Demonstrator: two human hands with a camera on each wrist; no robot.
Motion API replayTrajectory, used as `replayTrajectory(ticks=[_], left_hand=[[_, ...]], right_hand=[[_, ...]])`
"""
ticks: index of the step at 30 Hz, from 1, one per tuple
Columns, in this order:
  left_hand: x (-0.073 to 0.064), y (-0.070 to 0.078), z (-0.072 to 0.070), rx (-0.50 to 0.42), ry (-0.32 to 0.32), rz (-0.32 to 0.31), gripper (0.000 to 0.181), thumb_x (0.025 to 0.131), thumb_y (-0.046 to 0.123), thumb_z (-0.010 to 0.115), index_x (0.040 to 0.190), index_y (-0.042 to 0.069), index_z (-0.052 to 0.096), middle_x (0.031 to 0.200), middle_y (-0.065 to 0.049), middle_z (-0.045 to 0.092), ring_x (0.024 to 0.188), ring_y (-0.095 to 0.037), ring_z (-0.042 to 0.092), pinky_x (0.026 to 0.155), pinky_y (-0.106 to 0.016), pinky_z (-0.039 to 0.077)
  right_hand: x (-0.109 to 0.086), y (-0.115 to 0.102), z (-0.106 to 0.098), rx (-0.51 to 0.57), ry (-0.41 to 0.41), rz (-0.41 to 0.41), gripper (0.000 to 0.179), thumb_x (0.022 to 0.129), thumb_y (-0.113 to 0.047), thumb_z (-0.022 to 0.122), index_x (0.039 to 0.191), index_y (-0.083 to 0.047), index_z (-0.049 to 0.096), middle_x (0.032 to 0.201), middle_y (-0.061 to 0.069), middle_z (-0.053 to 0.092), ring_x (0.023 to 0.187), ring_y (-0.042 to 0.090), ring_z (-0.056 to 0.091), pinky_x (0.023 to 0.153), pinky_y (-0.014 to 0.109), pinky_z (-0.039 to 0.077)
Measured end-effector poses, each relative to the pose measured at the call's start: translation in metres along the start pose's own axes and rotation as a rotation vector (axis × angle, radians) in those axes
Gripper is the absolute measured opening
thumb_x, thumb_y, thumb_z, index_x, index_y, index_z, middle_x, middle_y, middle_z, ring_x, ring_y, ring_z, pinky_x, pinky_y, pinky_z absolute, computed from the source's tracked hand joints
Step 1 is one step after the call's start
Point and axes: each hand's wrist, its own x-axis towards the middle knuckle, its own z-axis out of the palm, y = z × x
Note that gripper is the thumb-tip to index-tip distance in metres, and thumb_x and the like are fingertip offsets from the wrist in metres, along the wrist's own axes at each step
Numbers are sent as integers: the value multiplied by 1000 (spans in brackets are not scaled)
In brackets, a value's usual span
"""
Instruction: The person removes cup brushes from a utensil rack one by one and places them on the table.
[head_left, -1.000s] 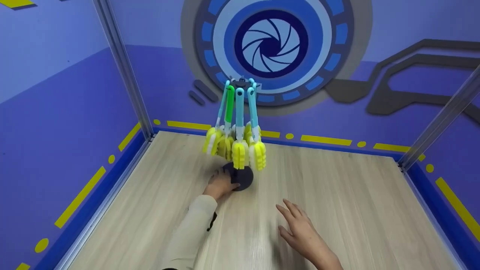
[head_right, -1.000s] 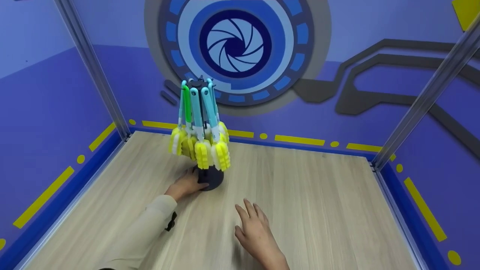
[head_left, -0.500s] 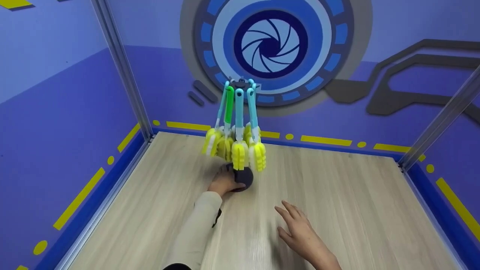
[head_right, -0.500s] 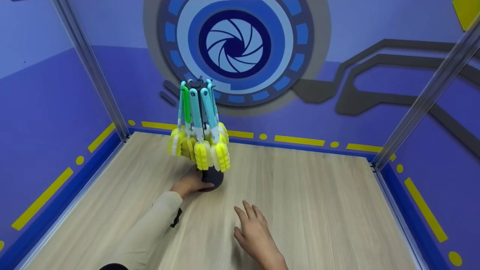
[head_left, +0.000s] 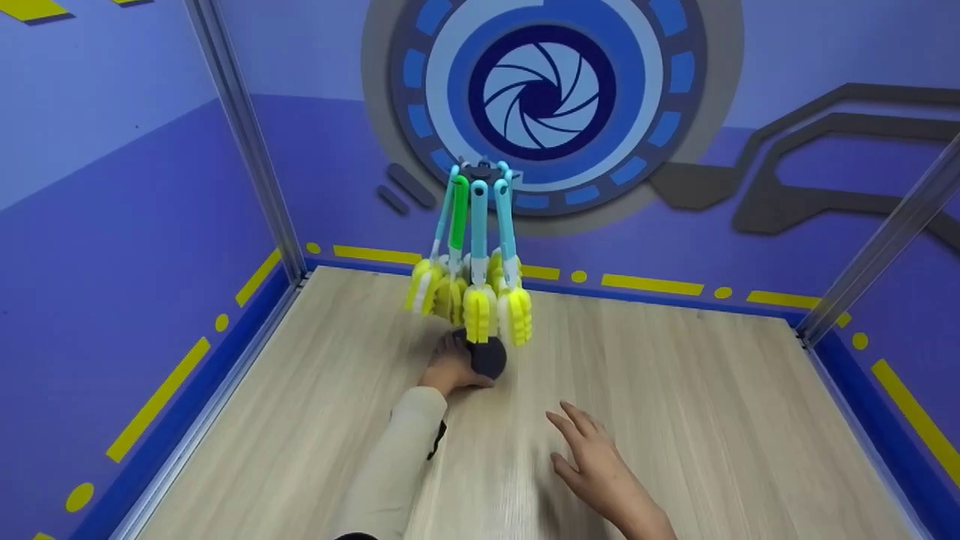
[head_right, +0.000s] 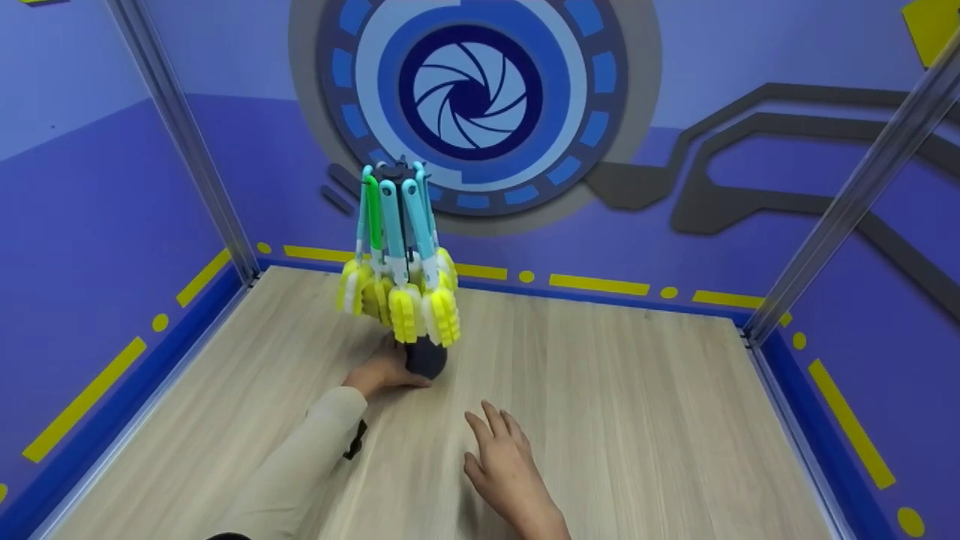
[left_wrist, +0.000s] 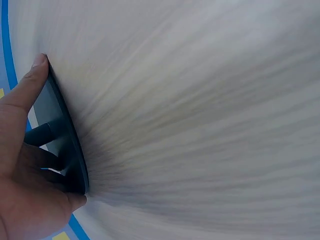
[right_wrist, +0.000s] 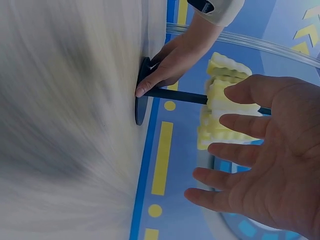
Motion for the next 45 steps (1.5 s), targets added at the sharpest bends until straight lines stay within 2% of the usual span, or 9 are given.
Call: replayTrajectory(ticks=[7,11,19,28,32,41,45], left_hand=[[0,2,0,22,-5,-11,128,74,61,85,155,-12,19,158,-33,24,148,-44,26,120,-47,28],[1,3,-1,47,-15,-21,128,74,62,84,154,-14,19,157,-34,24,147,-45,26,120,-47,28],[0,5,0,6,-25,-29,128,75,57,86,154,-15,14,158,-35,19,148,-47,22,121,-48,24],[0,9,-1,21,-10,-69,123,74,56,87,154,-11,23,155,-32,26,146,-45,27,119,-48,29],[2,11,-1,6,-18,-84,124,74,53,88,154,-12,20,157,-32,25,147,-44,26,119,-47,29],[5,12,-2,76,-62,-102,125,76,59,84,156,-10,17,159,-31,21,149,-44,23,120,-46,28],[4,11,-2,68,-53,-99,126,75,58,85,156,-11,18,159,-32,21,148,-44,24,119,-46,30]], right_hand=[[5,-4,-1,35,16,18,51,94,-11,70,143,-3,55,152,24,45,137,48,43,104,66,39],[12,-6,-2,37,66,8,51,95,-8,70,143,-2,54,150,22,47,135,46,46,103,64,41],[29,-13,-1,45,161,-11,52,93,-6,71,142,-2,55,147,21,51,133,42,51,102,59,46],[43,-22,3,93,192,-8,50,96,-6,67,144,-2,53,147,19,51,133,39,52,101,56,48],[50,-25,0,108,218,-23,50,97,-7,67,144,-2,53,147,19,52,134,38,52,102,55,47],[62,-35,-5,136,253,-37,49,97,-7,66,143,-1,53,146,18,53,134,36,52,105,54,46],[67,-38,-6,150,266,-42,48,97,-6,66,143,-1,53,145,18,53,134,36,52,105,54,45]])
